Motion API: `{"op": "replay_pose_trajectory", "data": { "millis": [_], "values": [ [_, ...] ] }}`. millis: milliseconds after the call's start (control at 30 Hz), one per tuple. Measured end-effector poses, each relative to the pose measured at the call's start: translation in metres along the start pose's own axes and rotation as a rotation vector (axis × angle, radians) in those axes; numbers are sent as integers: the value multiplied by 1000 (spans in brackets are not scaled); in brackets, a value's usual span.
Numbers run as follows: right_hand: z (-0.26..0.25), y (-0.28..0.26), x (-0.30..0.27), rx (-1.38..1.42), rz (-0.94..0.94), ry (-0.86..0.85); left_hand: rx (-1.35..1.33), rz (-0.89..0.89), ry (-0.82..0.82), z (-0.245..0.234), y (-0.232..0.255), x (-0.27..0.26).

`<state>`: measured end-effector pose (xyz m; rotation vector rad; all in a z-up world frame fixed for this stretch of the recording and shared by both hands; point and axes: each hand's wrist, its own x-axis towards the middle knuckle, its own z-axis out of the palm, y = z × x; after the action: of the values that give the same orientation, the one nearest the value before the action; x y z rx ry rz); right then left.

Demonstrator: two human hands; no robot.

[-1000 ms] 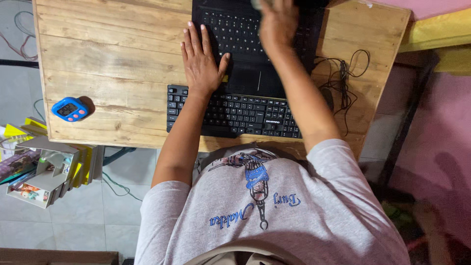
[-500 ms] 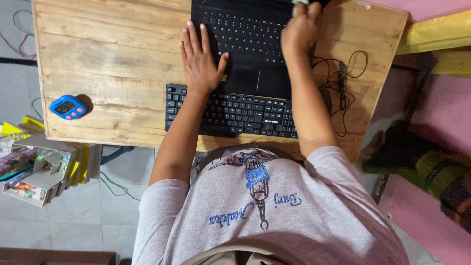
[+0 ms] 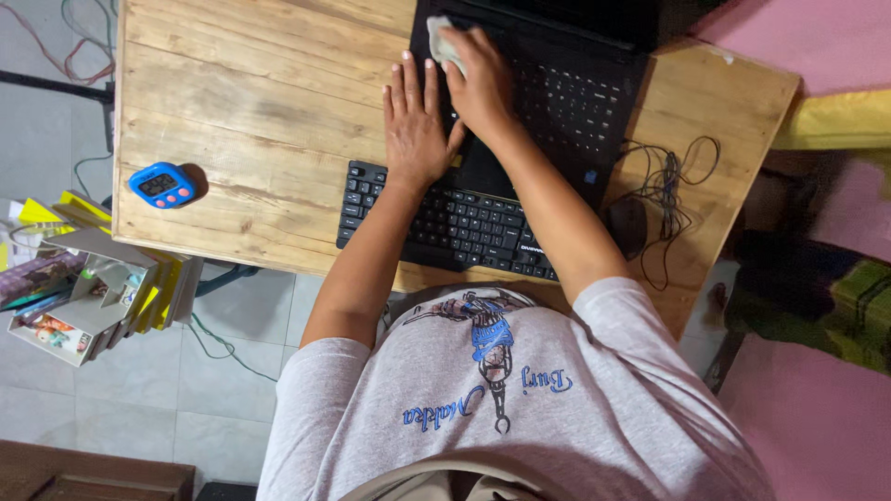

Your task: The person wipes an external keyboard, a laptop keyboard, a laptop screen, and a mouse with a cloth.

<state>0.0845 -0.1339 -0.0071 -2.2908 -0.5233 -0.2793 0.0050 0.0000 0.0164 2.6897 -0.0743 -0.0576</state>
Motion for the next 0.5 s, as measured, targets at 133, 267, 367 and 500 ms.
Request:
{"op": "replay_pose_trajectory", "data": {
  "millis": [133,267,367,500],
  "values": [
    [-19,1,-1,499,286,57,-30,-6,-11,-2,1,1],
    [-61,3,2,1202,598,-113,-23,-3,-10,-2,0,-1],
    [-84,-20,6,1370,711,-175,-28,-12,-20,-5,1,0],
    [-90,-44,6,1234,819,-206,-50,-6,-20,-6,0,-1]
  ]
}}
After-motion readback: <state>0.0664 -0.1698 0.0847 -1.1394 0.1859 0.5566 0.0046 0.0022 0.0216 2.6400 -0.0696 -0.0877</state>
